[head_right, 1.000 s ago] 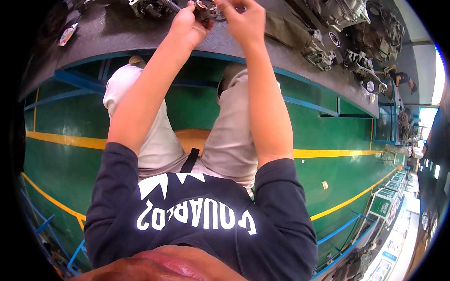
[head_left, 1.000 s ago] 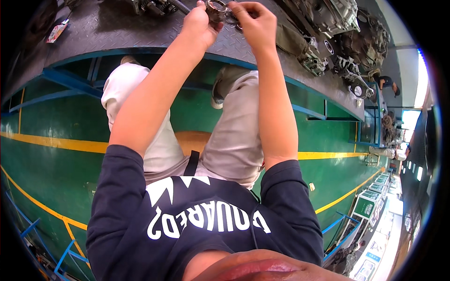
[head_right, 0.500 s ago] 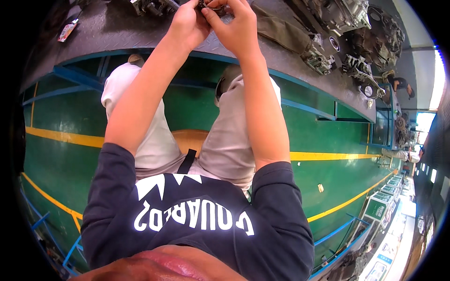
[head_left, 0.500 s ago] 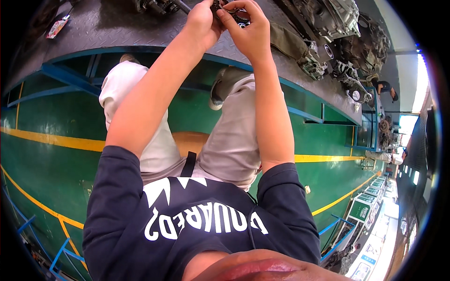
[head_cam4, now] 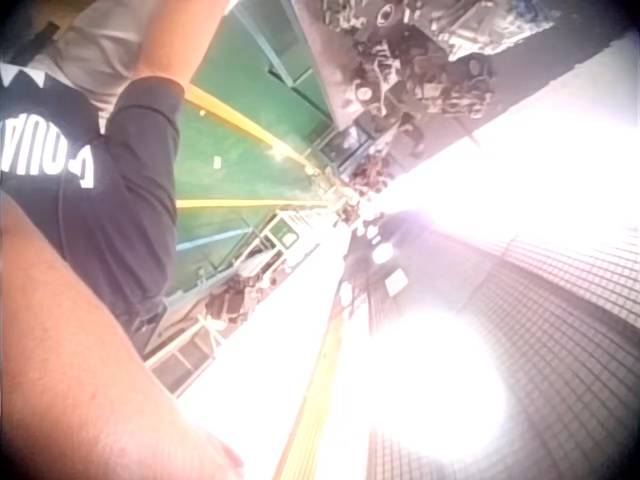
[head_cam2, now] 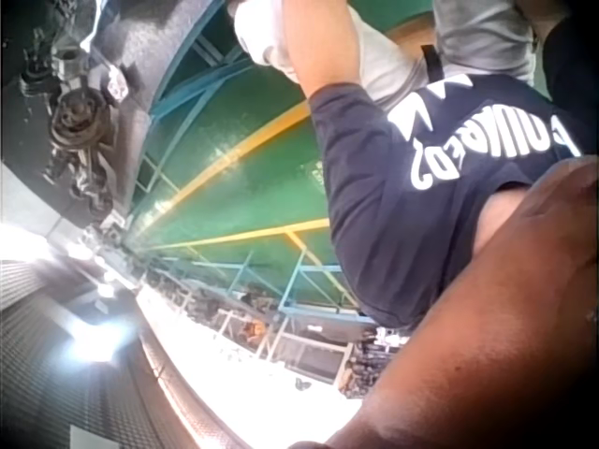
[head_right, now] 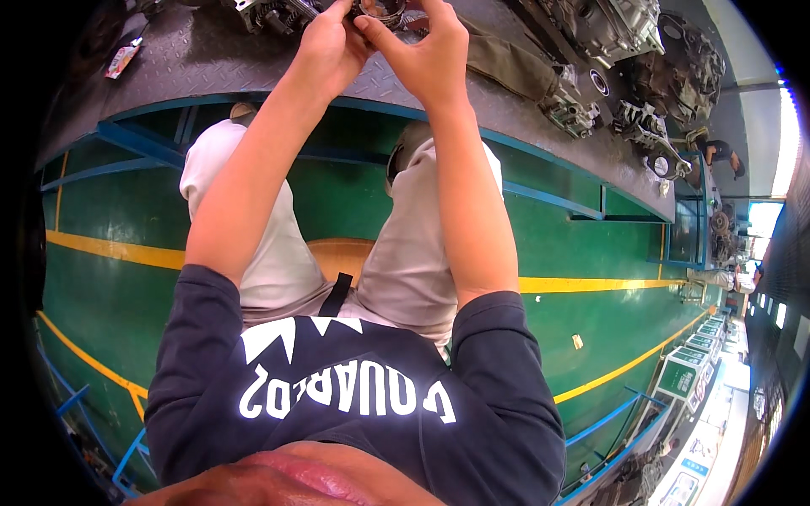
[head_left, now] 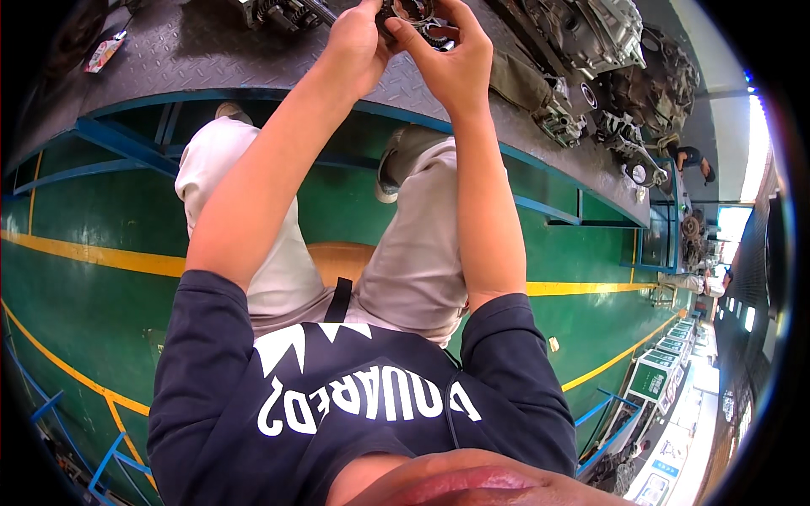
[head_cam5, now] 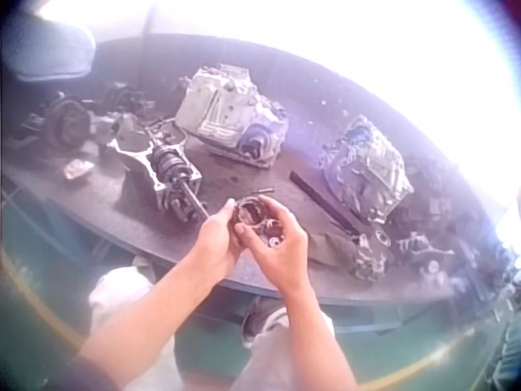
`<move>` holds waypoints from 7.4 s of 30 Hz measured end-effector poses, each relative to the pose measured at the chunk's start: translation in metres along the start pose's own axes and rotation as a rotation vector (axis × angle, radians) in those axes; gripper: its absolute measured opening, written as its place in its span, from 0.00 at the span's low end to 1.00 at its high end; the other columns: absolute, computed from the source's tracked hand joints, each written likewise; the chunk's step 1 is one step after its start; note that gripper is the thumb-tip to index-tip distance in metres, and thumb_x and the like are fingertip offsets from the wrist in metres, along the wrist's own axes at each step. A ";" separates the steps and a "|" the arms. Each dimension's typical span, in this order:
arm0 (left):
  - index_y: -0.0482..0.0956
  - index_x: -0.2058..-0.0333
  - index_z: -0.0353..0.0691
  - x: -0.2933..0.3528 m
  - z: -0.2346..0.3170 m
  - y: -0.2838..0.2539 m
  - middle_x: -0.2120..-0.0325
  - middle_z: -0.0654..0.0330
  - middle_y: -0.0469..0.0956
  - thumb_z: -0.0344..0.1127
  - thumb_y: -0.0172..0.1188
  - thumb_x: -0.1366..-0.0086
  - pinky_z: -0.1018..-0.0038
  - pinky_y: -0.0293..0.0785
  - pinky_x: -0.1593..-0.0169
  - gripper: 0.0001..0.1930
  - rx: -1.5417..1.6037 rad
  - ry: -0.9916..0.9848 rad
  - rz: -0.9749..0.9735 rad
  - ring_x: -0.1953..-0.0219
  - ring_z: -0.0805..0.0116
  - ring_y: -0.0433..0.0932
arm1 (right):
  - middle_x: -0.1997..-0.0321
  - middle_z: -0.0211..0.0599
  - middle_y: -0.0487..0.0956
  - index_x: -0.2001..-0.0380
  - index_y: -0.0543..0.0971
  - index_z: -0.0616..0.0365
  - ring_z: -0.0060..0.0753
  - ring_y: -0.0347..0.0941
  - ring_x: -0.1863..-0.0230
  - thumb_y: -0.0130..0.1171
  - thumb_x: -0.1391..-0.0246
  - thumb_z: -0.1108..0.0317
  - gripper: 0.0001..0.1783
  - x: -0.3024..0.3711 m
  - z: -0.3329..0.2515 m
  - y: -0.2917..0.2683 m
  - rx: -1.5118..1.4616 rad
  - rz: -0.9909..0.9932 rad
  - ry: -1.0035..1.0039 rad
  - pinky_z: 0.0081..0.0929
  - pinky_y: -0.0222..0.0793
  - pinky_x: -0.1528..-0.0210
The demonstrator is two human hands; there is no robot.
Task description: The person handles gear rings and bearings by hand, slides gears and rings onto a transmission shaft, and fits the shaft assembly into the gearbox housing.
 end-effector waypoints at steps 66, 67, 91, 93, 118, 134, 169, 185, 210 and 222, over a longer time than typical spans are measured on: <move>0.75 0.67 0.40 0.017 0.016 -0.007 0.72 0.62 0.77 0.42 0.43 0.18 0.73 0.73 0.58 0.19 -0.121 0.066 -0.098 0.68 0.70 0.75 | 0.53 0.34 0.77 0.52 0.80 0.58 0.28 0.75 0.59 0.82 0.61 0.66 0.31 0.007 -0.022 0.001 0.172 0.100 -0.203 0.24 0.70 0.61; 0.75 0.67 0.40 0.017 0.016 -0.007 0.72 0.62 0.77 0.42 0.43 0.18 0.73 0.73 0.58 0.19 -0.113 0.067 -0.098 0.68 0.70 0.75 | 0.54 0.34 0.77 0.52 0.80 0.58 0.28 0.75 0.59 0.82 0.61 0.65 0.31 0.007 -0.022 0.001 0.171 0.106 -0.192 0.25 0.70 0.61; 0.76 0.67 0.40 0.016 0.015 -0.009 0.72 0.62 0.77 0.43 0.44 0.19 0.73 0.73 0.58 0.19 -0.116 0.065 -0.095 0.68 0.70 0.74 | 0.57 0.34 0.77 0.54 0.79 0.58 0.28 0.75 0.62 0.82 0.61 0.65 0.30 0.007 -0.023 0.002 0.191 0.098 -0.192 0.26 0.70 0.62; 0.76 0.67 0.40 0.016 0.014 -0.008 0.72 0.62 0.77 0.43 0.45 0.19 0.73 0.73 0.58 0.19 -0.104 0.062 -0.076 0.68 0.70 0.75 | 0.57 0.34 0.76 0.54 0.79 0.58 0.28 0.74 0.62 0.82 0.61 0.65 0.30 0.007 -0.023 0.002 0.191 0.099 -0.198 0.26 0.70 0.62; 0.78 0.56 0.37 0.012 -0.007 -0.019 0.67 0.62 0.81 0.43 0.51 0.23 0.68 0.74 0.52 0.15 -0.916 0.140 -0.004 0.61 0.66 0.79 | 0.58 0.33 0.82 0.51 0.81 0.61 0.24 0.78 0.60 0.81 0.59 0.67 0.30 0.007 -0.008 -0.021 0.179 0.088 -0.110 0.24 0.74 0.58; 0.78 0.56 0.38 0.009 -0.061 -0.053 0.56 0.54 0.79 0.40 0.60 0.29 0.61 0.74 0.48 0.12 -2.247 0.818 -0.484 0.49 0.54 0.75 | 0.62 0.31 0.83 0.53 0.82 0.61 0.24 0.77 0.63 0.82 0.58 0.63 0.29 0.016 0.000 -0.051 0.251 0.167 -0.026 0.23 0.72 0.60; 0.87 0.60 0.40 0.037 -0.033 -0.061 0.59 0.59 0.79 0.30 0.67 0.37 0.66 0.80 0.50 0.07 -1.958 0.900 -0.575 0.51 0.57 0.78 | 0.69 0.44 0.83 0.65 0.84 0.63 0.39 0.80 0.68 0.81 0.63 0.56 0.27 0.031 0.089 -0.038 0.376 0.009 0.057 0.34 0.76 0.63; 0.78 0.47 0.40 0.043 -0.036 -0.066 0.53 0.55 0.82 0.55 0.80 0.51 0.63 0.78 0.46 0.37 -1.800 0.639 -0.085 0.46 0.54 0.80 | 0.58 0.49 0.83 0.52 0.84 0.59 0.47 0.81 0.58 0.76 0.56 0.53 0.30 0.051 0.115 -0.018 0.523 -0.198 -0.191 0.38 0.77 0.49; 0.78 0.46 0.47 0.041 -0.049 -0.076 0.51 0.59 0.84 0.53 0.74 0.47 0.61 0.71 0.41 0.32 -1.723 0.760 -0.007 0.47 0.54 0.80 | 0.52 0.41 0.81 0.49 0.86 0.51 0.36 0.81 0.57 0.78 0.54 0.50 0.30 0.059 0.111 -0.018 0.376 -0.292 0.166 0.31 0.79 0.54; 0.70 0.45 0.41 0.049 -0.040 -0.048 0.56 0.43 0.82 0.38 0.70 0.46 0.51 0.74 0.44 0.30 -1.759 0.485 0.050 0.50 0.40 0.79 | 0.54 0.38 0.83 0.46 0.84 0.52 0.33 0.83 0.57 0.77 0.53 0.55 0.29 0.057 0.100 -0.015 0.316 -0.323 0.250 0.30 0.79 0.53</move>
Point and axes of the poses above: each hand's wrist, its own x-axis away from the middle knuckle, its own y-axis out of the palm, z = x × y, the point moved 2 cm from there along -x, towards the middle knuckle
